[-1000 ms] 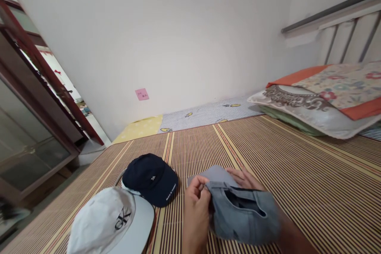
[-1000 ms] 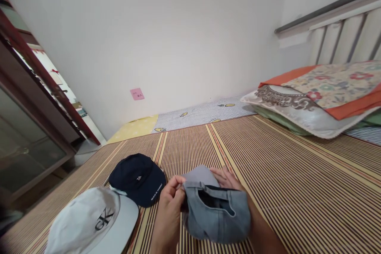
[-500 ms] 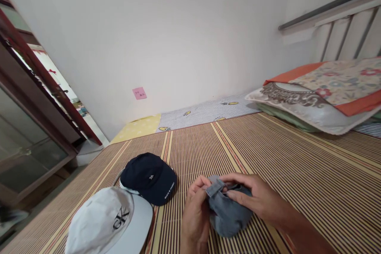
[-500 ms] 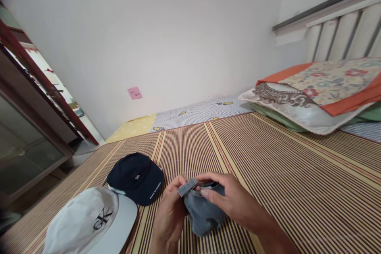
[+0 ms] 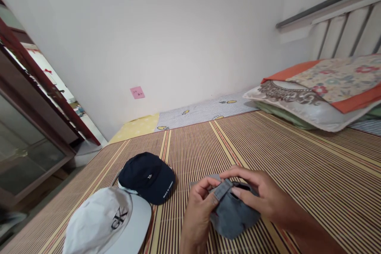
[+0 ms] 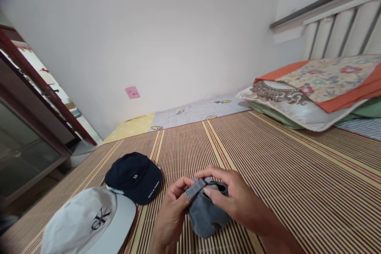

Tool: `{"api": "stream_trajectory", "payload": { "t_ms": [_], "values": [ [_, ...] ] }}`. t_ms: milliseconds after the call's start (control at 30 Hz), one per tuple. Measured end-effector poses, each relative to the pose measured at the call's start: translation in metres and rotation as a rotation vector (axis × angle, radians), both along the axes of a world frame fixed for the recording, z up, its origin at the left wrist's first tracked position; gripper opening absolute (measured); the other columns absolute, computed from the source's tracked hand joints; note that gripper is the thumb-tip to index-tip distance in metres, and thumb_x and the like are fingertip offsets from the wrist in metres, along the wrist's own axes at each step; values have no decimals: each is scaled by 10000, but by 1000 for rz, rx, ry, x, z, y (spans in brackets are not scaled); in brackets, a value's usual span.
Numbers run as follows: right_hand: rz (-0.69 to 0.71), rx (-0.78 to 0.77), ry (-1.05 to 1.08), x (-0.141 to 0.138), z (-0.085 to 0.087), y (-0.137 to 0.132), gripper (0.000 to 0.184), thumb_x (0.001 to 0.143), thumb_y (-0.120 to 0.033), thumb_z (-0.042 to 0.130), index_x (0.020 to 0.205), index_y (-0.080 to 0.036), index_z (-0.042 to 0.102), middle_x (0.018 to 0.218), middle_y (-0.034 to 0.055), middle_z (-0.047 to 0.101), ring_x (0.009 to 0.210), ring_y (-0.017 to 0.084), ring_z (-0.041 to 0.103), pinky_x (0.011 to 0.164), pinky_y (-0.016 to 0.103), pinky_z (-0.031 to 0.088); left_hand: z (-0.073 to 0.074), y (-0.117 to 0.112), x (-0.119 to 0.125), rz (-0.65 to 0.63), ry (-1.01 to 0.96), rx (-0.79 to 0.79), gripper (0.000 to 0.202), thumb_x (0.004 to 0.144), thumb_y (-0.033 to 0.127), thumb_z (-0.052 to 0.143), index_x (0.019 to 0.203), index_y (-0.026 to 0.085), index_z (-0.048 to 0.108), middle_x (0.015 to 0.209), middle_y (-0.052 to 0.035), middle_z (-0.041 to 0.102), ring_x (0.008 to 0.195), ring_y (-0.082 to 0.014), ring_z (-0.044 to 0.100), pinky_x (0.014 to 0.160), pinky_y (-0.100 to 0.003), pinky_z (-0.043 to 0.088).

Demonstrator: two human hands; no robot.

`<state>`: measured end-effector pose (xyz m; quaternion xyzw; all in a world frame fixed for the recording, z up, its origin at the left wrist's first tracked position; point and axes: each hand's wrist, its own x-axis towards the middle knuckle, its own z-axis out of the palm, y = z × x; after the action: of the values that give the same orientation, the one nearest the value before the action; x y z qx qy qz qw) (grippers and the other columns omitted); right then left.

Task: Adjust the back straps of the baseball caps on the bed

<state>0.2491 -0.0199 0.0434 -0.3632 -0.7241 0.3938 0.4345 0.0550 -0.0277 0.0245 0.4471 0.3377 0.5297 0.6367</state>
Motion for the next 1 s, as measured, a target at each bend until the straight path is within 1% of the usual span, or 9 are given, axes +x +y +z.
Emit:
{"api": "stream_trajectory", "payload": {
  "t_ms": [133, 233, 333, 467, 600, 733, 800, 900, 1000],
  "values": [
    [31, -39, 38, 3, 2, -2, 223, 894, -298, 683, 1098, -286, 773, 1039, 3, 766, 994, 211, 696, 903, 345, 486, 1, -2, -2, -73, -37, 67, 370, 745, 442, 931, 863, 176, 704, 758, 14, 617, 632, -91, 447, 578, -197, 334],
    [28, -66, 63, 3, 5, -3, 193, 884, -299, 687, 1054, -285, 776, 1019, 1, 768, 980, 211, 693, 884, 340, 480, 2, -4, -3, -61, -87, 58, 315, 830, 423, 862, 895, 205, 644, 775, 24, 600, 637, -103, 433, 588, -209, 336],
    [29, -66, 78, 3, 9, -4, 182, 885, -289, 685, 1042, -284, 777, 1015, 6, 763, 985, 216, 688, 894, 345, 476, 5, -6, -4, -50, -70, 86, 315, 924, 476, 752, 856, 194, 630, 825, -8, 591, 719, -135, 464, 639, -231, 372],
    [56, -21, 100, 2, 9, -3, 169, 895, -268, 674, 1029, -284, 776, 1021, 11, 736, 1002, 215, 672, 915, 352, 470, 7, -8, -5, -69, 5, 127, 321, 882, 455, 812, 839, 186, 644, 861, -22, 600, 789, -155, 497, 695, -240, 388],
    [74, 33, 109, 3, 7, -3, 164, 891, -260, 684, 1020, -300, 778, 1036, 2, 713, 1023, 209, 658, 920, 347, 462, 7, -7, -3, -43, 31, 111, 363, 832, 464, 851, 777, 180, 631, 801, -7, 578, 691, -130, 443, 619, -238, 341],
    [76, 7, 74, 3, 9, -6, 169, 893, -227, 690, 1010, -309, 781, 1010, -8, 706, 994, 195, 656, 916, 338, 459, 10, -7, 2, -16, 95, 79, 429, 797, 484, 866, 697, 189, 570, 638, 52, 454, 565, -99, 317, 532, -239, 252],
    [80, 0, 78, 3, 10, -7, 170, 897, -225, 691, 1015, -309, 780, 1009, -7, 701, 996, 194, 655, 915, 334, 465, 13, -7, 4, -12, 123, 67, 447, 777, 503, 875, 694, 194, 563, 604, 67, 427, 544, -95, 298, 514, -237, 233],
    [73, 11, 74, 2, 11, -8, 180, 904, -218, 684, 1032, -308, 774, 1034, 0, 702, 1018, 198, 656, 923, 334, 473, 16, -8, 5, 5, 136, 49, 464, 745, 511, 897, 685, 193, 564, 635, 46, 487, 558, -98, 337, 512, -232, 251],
    [54, 23, 47, 1, 12, -9, 169, 911, -226, 678, 1031, -293, 776, 1035, 14, 711, 1007, 206, 660, 907, 339, 484, 16, -9, 5, 39, 135, 49, 436, 747, 477, 905, 681, 185, 588, 710, 6, 579, 615, -113, 416, 563, -234, 319]
  ]
}}
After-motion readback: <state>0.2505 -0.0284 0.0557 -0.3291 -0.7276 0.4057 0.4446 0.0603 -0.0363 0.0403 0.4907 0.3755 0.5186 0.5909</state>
